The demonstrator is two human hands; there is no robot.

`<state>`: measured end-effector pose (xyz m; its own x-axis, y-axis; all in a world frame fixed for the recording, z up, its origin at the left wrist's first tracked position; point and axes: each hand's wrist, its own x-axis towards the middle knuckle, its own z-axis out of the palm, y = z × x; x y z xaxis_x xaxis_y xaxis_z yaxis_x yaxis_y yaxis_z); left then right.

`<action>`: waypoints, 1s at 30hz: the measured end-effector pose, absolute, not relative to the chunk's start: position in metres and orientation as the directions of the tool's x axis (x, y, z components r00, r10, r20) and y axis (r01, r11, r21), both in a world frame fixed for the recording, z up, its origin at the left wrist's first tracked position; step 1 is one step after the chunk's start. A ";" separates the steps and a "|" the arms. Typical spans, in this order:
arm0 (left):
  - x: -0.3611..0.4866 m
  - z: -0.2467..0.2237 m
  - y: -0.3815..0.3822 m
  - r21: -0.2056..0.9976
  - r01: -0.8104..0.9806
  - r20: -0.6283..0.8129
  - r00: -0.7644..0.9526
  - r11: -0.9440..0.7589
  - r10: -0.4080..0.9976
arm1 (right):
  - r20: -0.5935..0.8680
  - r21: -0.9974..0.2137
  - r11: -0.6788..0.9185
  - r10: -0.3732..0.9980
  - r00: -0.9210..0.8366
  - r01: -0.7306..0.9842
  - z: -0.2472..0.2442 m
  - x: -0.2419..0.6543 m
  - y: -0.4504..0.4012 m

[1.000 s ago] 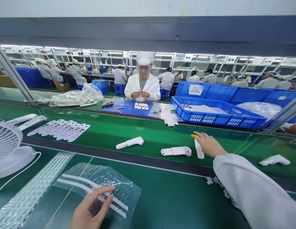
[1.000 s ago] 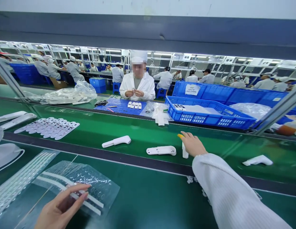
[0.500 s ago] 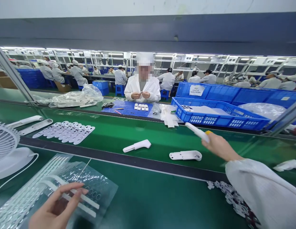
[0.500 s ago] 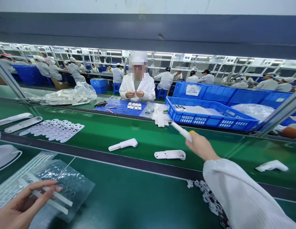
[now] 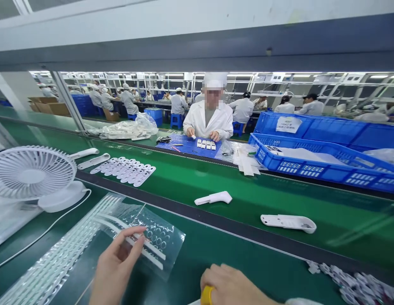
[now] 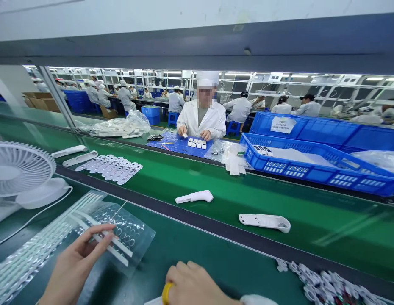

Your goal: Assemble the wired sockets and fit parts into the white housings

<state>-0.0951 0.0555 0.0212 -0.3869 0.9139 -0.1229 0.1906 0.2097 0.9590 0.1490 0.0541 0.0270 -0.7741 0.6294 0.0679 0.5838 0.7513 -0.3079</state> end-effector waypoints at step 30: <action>-0.057 0.018 0.042 0.981 0.178 -0.057 -0.078 0.070 0.995 | 0.635 -0.256 0.630 0.681 -0.364 0.733 0.013 0.148 0.071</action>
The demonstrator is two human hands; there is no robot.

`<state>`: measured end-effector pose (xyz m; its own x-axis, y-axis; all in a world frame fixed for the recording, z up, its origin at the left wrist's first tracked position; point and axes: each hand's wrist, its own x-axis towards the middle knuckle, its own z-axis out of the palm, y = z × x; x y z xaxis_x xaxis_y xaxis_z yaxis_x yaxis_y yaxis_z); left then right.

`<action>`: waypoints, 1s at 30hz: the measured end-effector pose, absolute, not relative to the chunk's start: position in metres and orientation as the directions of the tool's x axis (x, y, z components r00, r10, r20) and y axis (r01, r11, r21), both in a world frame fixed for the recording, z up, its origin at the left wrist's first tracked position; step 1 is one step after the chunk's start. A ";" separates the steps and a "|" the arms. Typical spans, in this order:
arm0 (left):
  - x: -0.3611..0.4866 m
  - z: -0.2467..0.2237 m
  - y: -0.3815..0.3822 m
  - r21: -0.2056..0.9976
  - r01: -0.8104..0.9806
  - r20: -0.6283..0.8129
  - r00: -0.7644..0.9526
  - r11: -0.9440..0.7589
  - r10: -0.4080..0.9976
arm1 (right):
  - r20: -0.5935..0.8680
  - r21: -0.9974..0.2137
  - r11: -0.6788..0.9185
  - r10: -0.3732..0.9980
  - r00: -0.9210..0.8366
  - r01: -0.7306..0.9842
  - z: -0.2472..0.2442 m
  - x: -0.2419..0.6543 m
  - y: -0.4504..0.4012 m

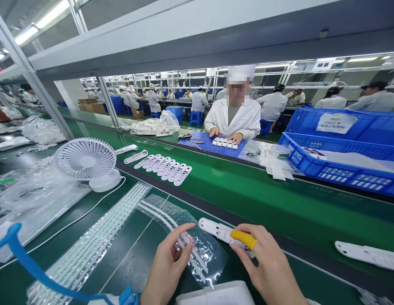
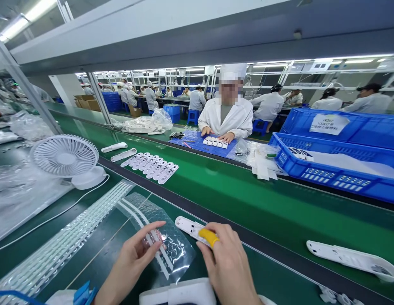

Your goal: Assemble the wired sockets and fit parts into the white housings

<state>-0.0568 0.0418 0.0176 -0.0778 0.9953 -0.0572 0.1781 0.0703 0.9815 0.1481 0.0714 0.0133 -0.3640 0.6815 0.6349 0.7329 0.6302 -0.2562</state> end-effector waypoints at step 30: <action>-0.062 0.017 0.043 0.953 0.295 -0.035 -0.104 0.064 0.994 | 0.276 -0.385 0.494 0.868 -0.413 0.780 0.030 0.139 0.079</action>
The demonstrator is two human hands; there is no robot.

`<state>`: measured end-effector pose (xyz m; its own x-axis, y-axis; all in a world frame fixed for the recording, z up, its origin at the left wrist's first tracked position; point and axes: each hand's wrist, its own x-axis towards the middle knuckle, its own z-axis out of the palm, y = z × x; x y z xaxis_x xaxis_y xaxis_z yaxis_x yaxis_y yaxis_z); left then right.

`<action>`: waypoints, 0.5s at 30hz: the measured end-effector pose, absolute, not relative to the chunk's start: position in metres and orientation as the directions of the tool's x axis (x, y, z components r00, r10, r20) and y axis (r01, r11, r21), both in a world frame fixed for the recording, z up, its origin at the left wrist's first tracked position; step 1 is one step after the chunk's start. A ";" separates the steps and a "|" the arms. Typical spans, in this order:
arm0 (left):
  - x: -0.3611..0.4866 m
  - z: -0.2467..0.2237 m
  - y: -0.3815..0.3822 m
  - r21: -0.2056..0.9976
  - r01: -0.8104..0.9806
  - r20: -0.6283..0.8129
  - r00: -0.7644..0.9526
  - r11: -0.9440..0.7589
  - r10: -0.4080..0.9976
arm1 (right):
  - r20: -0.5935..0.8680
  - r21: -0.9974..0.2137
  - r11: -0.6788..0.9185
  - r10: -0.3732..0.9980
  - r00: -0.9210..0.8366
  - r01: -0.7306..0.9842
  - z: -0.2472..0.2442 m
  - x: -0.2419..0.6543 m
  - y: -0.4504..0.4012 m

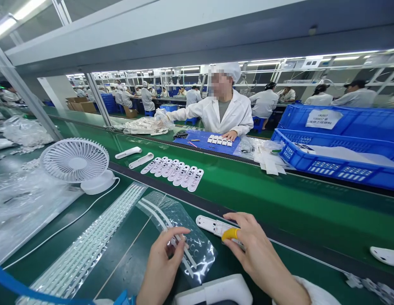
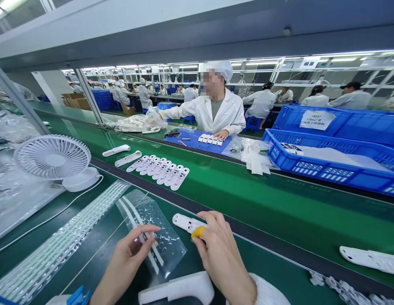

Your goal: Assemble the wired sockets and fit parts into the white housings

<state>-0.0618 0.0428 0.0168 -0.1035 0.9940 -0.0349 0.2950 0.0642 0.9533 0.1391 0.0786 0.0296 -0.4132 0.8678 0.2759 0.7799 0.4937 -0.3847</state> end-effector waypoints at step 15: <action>-0.060 0.012 0.044 0.979 0.130 -0.156 -0.028 0.158 0.987 | 0.036 -0.720 0.342 0.887 -0.460 0.604 0.016 0.177 0.067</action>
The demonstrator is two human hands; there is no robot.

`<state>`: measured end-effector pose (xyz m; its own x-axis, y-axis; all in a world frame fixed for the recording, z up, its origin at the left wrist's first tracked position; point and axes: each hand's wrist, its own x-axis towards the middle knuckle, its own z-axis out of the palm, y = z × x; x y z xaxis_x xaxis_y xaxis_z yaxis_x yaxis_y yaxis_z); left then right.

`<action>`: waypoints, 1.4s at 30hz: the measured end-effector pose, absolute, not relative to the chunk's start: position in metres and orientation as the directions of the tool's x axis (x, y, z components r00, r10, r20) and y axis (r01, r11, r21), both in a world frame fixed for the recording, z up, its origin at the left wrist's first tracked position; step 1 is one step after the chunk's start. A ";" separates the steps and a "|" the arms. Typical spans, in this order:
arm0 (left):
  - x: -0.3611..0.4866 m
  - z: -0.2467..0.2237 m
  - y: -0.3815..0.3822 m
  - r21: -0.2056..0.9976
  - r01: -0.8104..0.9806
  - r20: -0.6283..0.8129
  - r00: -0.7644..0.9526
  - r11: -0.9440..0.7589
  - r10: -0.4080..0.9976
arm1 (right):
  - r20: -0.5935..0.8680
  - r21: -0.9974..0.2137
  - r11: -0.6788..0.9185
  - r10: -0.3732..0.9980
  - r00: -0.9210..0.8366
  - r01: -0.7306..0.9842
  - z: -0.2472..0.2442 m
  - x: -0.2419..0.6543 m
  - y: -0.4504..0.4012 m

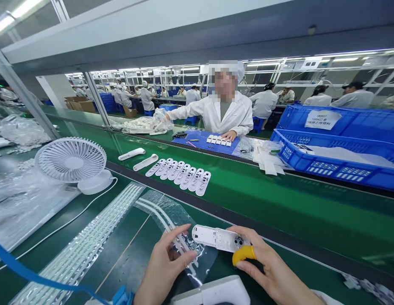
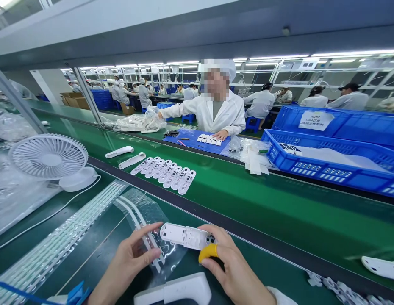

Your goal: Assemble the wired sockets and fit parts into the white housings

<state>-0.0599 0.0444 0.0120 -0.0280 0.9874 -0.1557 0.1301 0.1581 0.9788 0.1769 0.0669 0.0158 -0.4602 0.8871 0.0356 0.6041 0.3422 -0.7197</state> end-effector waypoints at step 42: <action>-0.057 0.022 0.039 0.923 0.344 -0.196 0.029 0.174 0.980 | 0.292 -0.050 0.591 0.780 -0.554 0.805 0.006 0.186 0.066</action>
